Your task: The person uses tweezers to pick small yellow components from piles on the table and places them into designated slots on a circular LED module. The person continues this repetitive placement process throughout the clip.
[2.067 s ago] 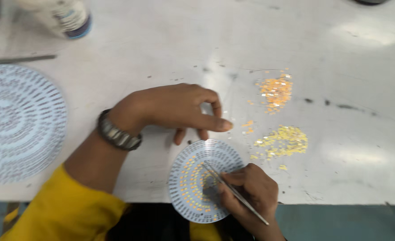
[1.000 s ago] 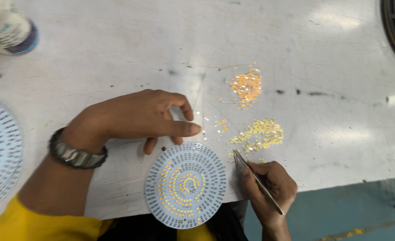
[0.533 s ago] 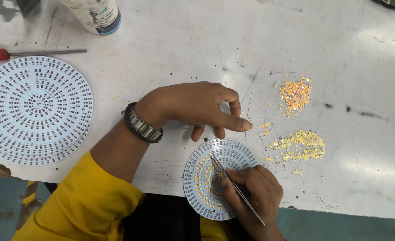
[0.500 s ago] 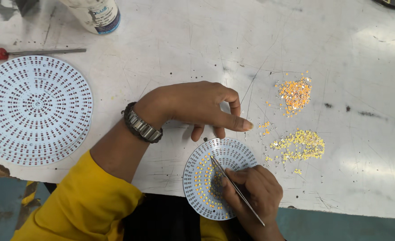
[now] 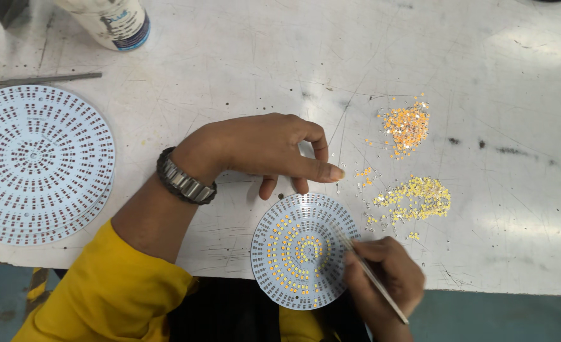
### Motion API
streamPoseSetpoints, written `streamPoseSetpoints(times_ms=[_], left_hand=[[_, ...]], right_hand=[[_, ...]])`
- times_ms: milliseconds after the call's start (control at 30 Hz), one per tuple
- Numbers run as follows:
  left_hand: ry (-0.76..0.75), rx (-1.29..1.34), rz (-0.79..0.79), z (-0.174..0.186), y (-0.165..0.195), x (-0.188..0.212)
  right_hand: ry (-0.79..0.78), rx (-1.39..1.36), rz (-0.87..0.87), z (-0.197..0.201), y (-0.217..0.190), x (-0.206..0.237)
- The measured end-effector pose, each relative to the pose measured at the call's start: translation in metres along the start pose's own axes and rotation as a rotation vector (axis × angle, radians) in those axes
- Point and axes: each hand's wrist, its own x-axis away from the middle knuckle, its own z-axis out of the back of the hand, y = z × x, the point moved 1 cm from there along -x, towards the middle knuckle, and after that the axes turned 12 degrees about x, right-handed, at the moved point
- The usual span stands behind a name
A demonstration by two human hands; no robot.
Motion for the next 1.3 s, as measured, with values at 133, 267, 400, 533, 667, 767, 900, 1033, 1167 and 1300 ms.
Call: streamPoseSetpoints(times_ms=[133, 267, 400, 533, 667, 767, 900, 1033, 1167, 1300], left_hand=[[-0.005, 0.015, 0.007, 0.000, 0.002, -0.001], [0.002, -0.009, 0.038, 0.000, 0.005, -0.003], [-0.035, 0.038, 0.042, -0.001, 0.006, -0.007], [-0.008, -0.024, 0.106, -0.001, 0.003, -0.011], [-0.007, -0.043, 0.072, -0.001, -0.001, -0.013], [0.003, -0.052, 0.099, -0.001, -0.003, -0.014], [-0.013, -0.040, 0.069, 0.000, -0.004, -0.014], [-0.010, -0.046, 0.088, 0.001, -0.003, -0.014], [-0.004, -0.048, 0.102, 0.000, -0.002, -0.014], [0.000, -0.050, 0.101, 0.000, -0.003, -0.014]], right_hand=[[0.124, 0.073, -0.098, 0.019, 0.031, 0.006], [0.169, 0.091, -0.141, 0.030, 0.047, 0.002], [0.143, 0.137, -0.104, 0.033, 0.043, -0.001], [0.135, 0.170, -0.029, 0.035, 0.034, -0.007], [0.116, 0.211, -0.044, 0.036, 0.029, -0.013], [0.114, 0.207, -0.114, 0.037, 0.029, -0.013], [0.131, 0.205, 0.010, 0.040, 0.031, -0.011], [0.105, 0.211, 0.002, 0.042, 0.034, -0.010], [0.100, 0.218, 0.028, 0.040, 0.032, -0.011], [0.091, 0.210, 0.028, 0.039, 0.030, -0.013]])
